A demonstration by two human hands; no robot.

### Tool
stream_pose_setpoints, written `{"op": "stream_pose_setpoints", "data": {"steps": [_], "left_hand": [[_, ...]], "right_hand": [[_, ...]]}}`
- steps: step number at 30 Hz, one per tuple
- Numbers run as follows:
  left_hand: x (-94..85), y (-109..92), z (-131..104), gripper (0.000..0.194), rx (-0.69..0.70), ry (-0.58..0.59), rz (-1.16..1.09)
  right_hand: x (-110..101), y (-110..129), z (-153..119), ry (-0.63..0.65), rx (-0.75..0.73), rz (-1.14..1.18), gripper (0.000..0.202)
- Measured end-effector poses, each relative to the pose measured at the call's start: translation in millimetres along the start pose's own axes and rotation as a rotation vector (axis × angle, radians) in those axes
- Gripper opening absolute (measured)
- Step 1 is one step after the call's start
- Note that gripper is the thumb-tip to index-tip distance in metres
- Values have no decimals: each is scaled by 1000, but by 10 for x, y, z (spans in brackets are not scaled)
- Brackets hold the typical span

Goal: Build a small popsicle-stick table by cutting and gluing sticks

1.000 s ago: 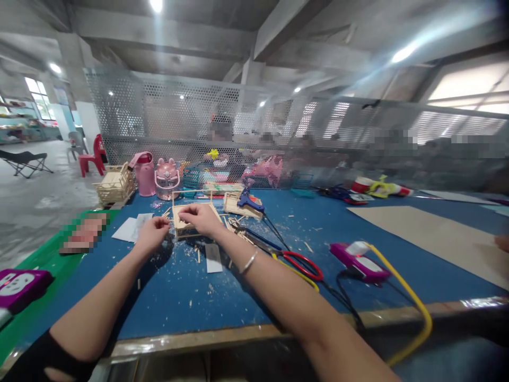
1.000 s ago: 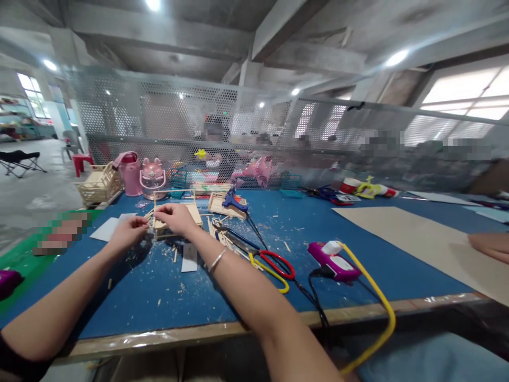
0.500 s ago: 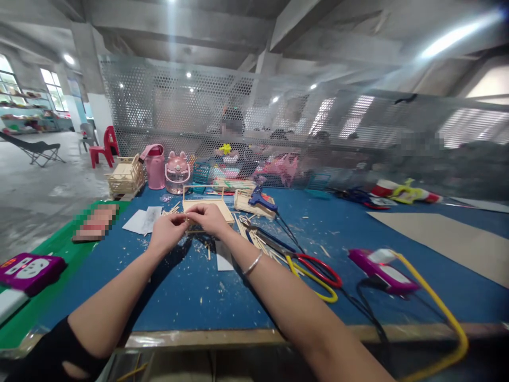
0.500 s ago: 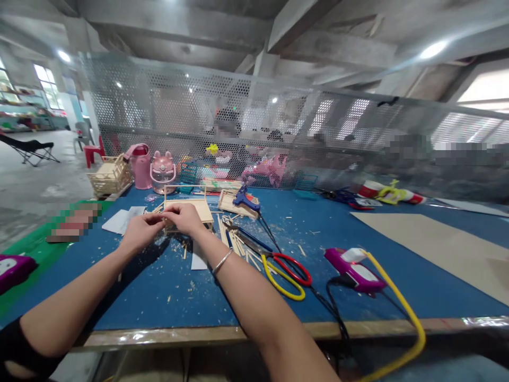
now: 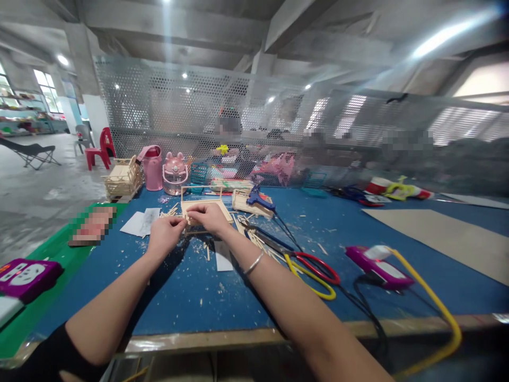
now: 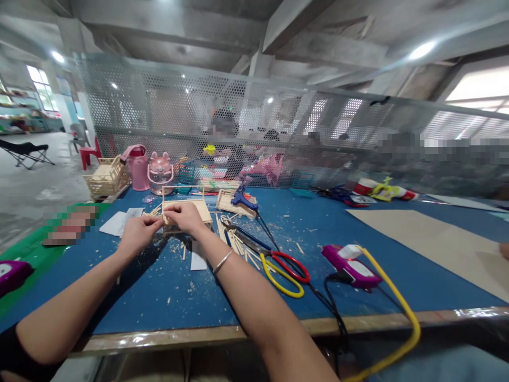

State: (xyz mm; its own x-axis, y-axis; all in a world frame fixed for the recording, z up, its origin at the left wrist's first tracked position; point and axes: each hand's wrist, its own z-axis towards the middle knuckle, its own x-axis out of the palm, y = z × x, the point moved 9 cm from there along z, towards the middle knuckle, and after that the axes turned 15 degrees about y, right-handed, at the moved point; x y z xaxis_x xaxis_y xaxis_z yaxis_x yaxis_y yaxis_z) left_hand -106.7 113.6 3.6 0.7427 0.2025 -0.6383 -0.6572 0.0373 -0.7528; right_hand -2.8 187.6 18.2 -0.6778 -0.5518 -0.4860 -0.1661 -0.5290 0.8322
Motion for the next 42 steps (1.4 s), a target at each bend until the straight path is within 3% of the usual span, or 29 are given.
{"op": "stream_pose_setpoints", "data": {"steps": [6, 11, 14, 22, 30, 42], "left_hand": [[-8, 30, -1, 27, -23, -25, -8], [3, 24, 0, 31, -49, 3, 41], [-7, 18, -2, 32, -60, 6, 76], [-43, 4, -13, 35, -93, 2, 149], [-40, 21, 2, 40, -110, 18, 167], [-51, -14, -16, 37, -138, -4, 201]], "right_hand": [[-669, -148, -270, -207, 89, 257, 13], [-1103, -340, -702, -331, 99, 200, 15], [-1109, -418, -801, -304, 97, 177, 23], [-999, -439, -765, -233, 138, -15, 19], [-929, -590, -725, -183, 190, -11, 20], [-892, -448, -774, -210, 239, -70, 15]]}}
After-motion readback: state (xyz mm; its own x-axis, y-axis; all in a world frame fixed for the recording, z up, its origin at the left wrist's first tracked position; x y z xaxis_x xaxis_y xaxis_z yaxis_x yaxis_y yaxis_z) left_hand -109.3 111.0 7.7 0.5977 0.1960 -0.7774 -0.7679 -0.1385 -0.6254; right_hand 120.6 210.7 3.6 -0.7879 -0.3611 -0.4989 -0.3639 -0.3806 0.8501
